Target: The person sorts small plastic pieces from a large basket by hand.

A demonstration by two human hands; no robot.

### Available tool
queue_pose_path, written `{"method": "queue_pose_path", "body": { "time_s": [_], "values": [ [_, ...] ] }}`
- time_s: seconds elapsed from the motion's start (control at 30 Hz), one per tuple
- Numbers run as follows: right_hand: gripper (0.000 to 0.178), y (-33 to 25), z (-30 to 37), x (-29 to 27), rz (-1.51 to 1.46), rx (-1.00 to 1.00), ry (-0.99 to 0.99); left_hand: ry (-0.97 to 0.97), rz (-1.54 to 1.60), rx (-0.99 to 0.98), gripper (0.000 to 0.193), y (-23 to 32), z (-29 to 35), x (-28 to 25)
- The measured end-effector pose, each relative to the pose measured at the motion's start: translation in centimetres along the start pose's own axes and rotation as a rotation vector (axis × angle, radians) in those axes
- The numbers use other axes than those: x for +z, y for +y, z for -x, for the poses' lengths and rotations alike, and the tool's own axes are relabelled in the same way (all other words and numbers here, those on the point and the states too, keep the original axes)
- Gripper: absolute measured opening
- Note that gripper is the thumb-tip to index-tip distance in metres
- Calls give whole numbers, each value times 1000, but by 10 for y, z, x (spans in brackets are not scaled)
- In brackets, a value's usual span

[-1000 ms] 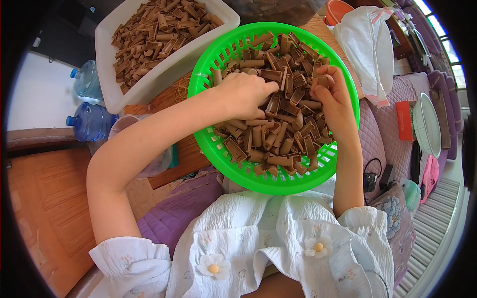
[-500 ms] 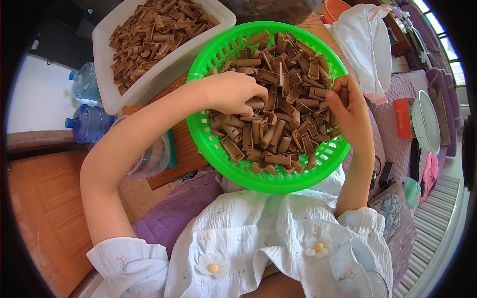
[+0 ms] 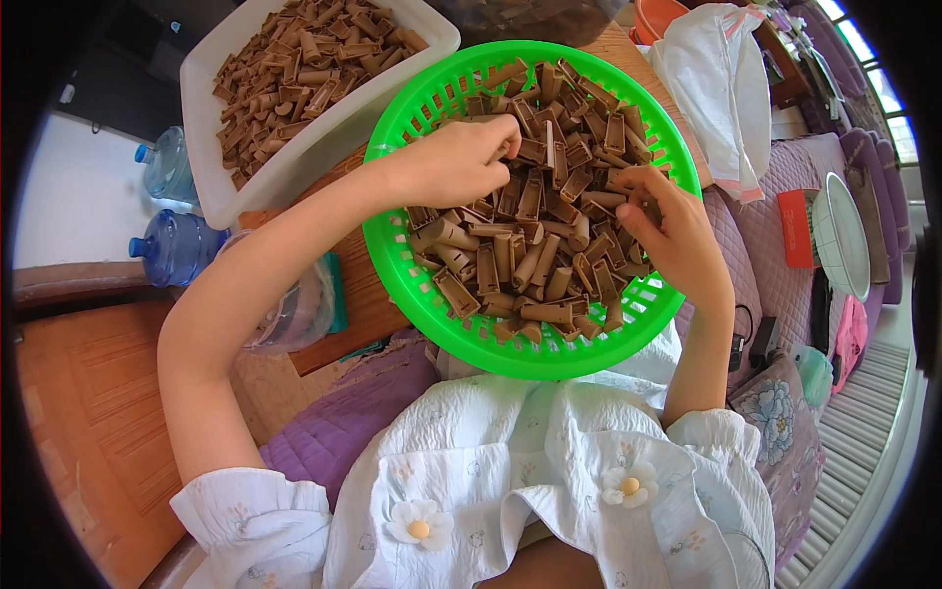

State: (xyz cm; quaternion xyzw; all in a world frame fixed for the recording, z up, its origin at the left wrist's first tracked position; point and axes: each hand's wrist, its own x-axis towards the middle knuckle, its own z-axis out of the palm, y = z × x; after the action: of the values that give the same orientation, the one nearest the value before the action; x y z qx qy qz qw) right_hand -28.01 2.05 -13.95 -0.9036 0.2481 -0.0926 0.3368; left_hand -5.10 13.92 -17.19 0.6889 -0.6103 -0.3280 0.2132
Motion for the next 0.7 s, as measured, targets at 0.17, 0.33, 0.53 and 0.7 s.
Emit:
{"method": "queue_pose_path", "body": {
  "time_s": [0.17, 0.33, 0.53, 0.7],
  "values": [
    [27, 0, 2, -2, -37, -11, -74, 17, 429, -114, 16, 4, 0, 0],
    [23, -4, 6, -3, 90, 16, -373, -76, 370, 21, 18, 3, 0, -7],
    [28, -15, 36, 30, 176, -175, -420, -118, 263, -51, 27, 7, 1, -13],
    [33, -20, 42, 36, 298, -138, -403, -130, 289, -67, 27, -1, 1, -16]
  ]
}}
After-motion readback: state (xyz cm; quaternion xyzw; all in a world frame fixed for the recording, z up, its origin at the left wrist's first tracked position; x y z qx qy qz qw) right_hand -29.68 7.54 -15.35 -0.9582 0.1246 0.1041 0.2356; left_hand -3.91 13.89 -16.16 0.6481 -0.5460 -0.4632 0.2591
